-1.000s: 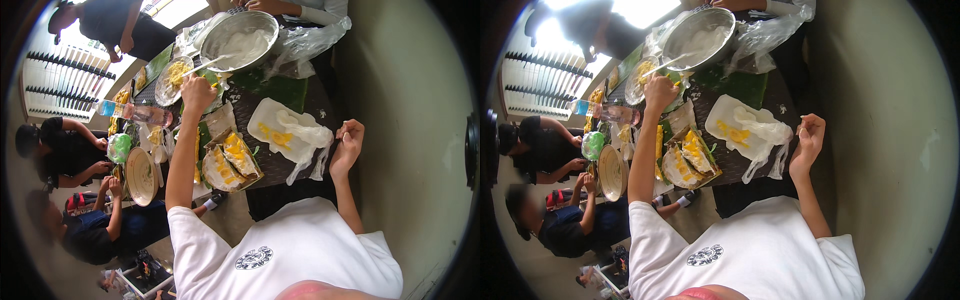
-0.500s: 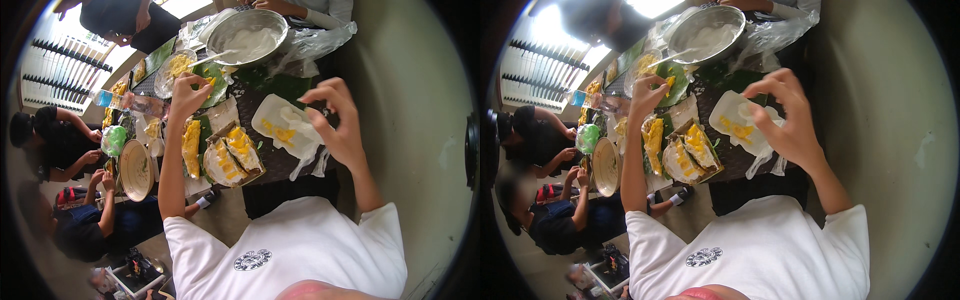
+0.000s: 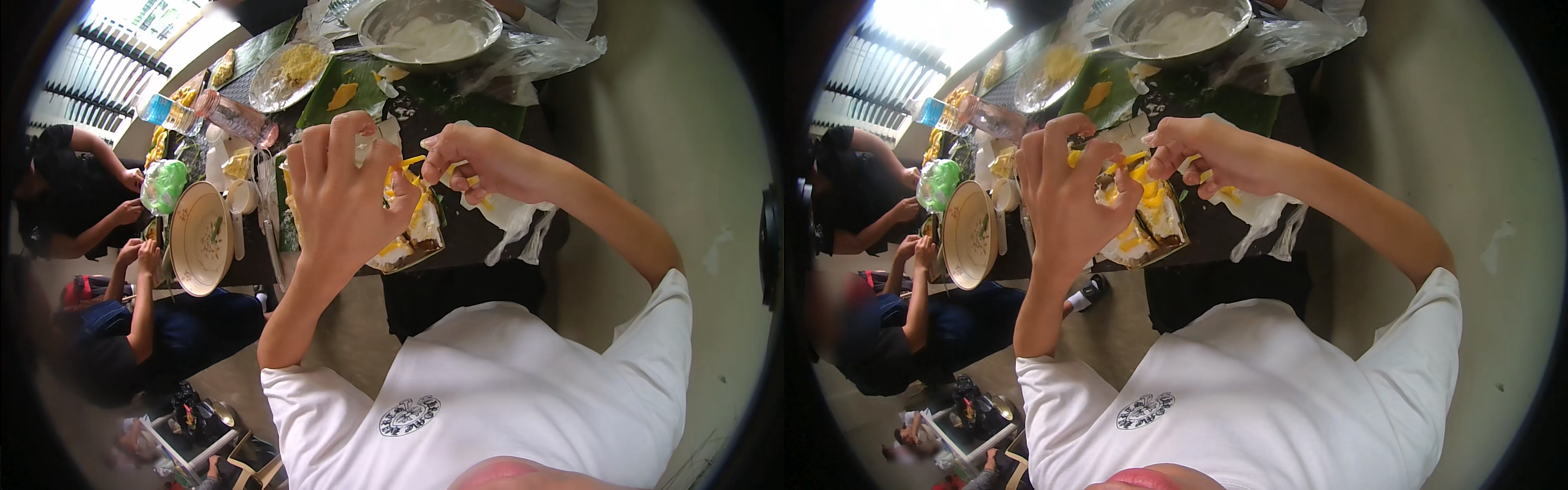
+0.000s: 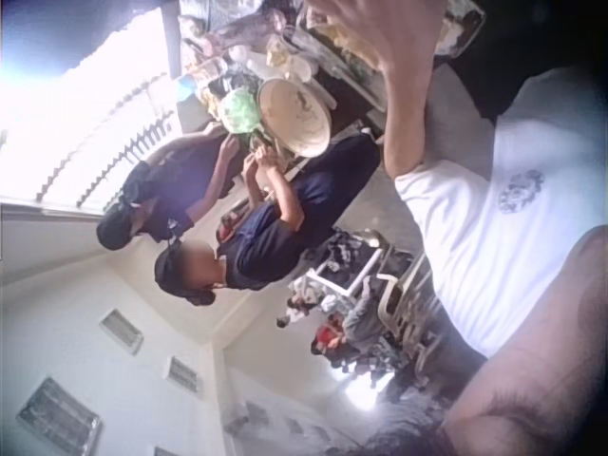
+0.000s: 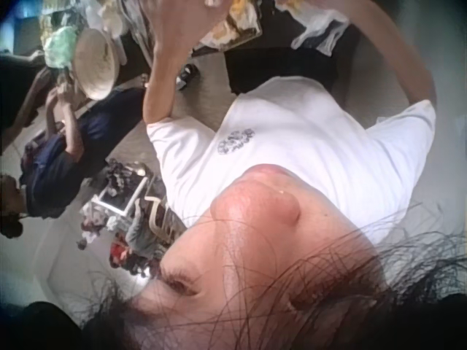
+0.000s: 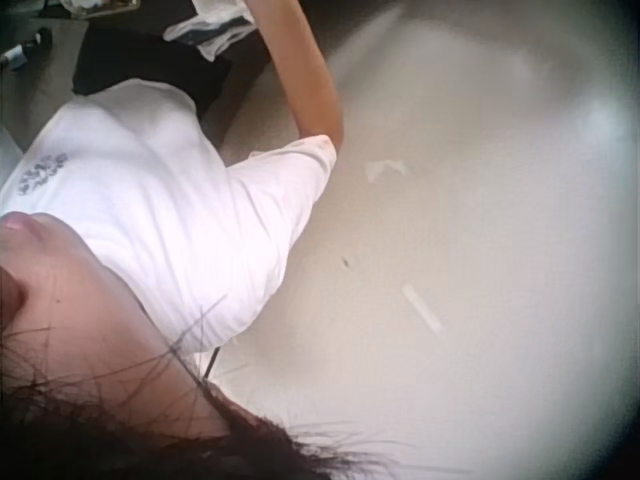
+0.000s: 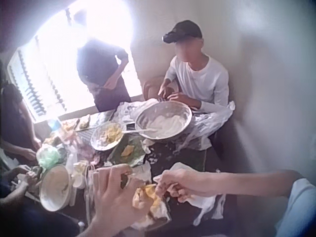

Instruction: The person uses a plastic spatula to spread a white creamy substance onto a flat food item placed on a banana leaf. They then use their hands to place yellow fruit slices on top of the spread. The task involves handling food items on a table in a busy environment.

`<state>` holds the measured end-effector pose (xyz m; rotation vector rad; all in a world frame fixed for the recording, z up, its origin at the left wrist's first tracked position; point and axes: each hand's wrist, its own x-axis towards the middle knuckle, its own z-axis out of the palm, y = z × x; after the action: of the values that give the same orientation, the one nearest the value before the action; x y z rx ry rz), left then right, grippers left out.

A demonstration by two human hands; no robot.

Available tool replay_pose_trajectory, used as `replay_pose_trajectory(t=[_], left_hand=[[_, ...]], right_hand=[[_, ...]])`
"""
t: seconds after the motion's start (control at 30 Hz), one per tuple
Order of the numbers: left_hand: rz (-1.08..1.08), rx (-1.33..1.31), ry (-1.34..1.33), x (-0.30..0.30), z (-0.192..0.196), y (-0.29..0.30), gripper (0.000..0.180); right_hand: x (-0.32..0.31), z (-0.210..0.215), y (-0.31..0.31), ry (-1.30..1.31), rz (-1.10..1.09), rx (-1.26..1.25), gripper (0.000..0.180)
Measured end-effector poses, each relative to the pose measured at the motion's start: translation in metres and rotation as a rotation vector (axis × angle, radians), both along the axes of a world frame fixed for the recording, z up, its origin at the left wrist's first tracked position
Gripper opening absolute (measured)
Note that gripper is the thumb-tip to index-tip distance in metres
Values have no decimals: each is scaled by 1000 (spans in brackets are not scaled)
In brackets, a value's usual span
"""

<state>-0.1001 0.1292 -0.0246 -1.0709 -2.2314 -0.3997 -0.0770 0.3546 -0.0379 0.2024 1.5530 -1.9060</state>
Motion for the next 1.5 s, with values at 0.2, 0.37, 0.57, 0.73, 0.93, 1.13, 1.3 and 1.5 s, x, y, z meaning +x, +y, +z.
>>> replay_pose_trajectory(t=[0.2, 0.37, 0.57, 0.73, 0.93, 1.13, 1.3, 1.5], left_hand=[[-27, 35, 16, 5, -11, -5, 21], [-54, 48, 15, 10, -17, -9, 23], [-55, 55, -9, 17, -17, -13, 24], [-58, 101, -60, 27, -8, -29, 28], [-35, 196, -162, 27, -20, -51, 33], [-117, 206, -351, 42, -46, -47, 34], [-88, 235, -451, 53, -57, -44, 38], [-23, 258, -465, 53, -53, -54, 41]], right_hand=[[4, 2, -14, -15, -37, 10, 26], [2, 2, -19, 2, 7, 24, 23], [2, 2, -24, 29, 41, 132, 26], [6, 3, -25, 258, 175, 472, 33], [32, -12, -30, 726, 166, 792, 21], [44, -20, -37, 891, 104, 898, 17], [51, -26, -45, 956, 100, 959, 13], [42, -12, -45, 911, 112, 815, 15]])
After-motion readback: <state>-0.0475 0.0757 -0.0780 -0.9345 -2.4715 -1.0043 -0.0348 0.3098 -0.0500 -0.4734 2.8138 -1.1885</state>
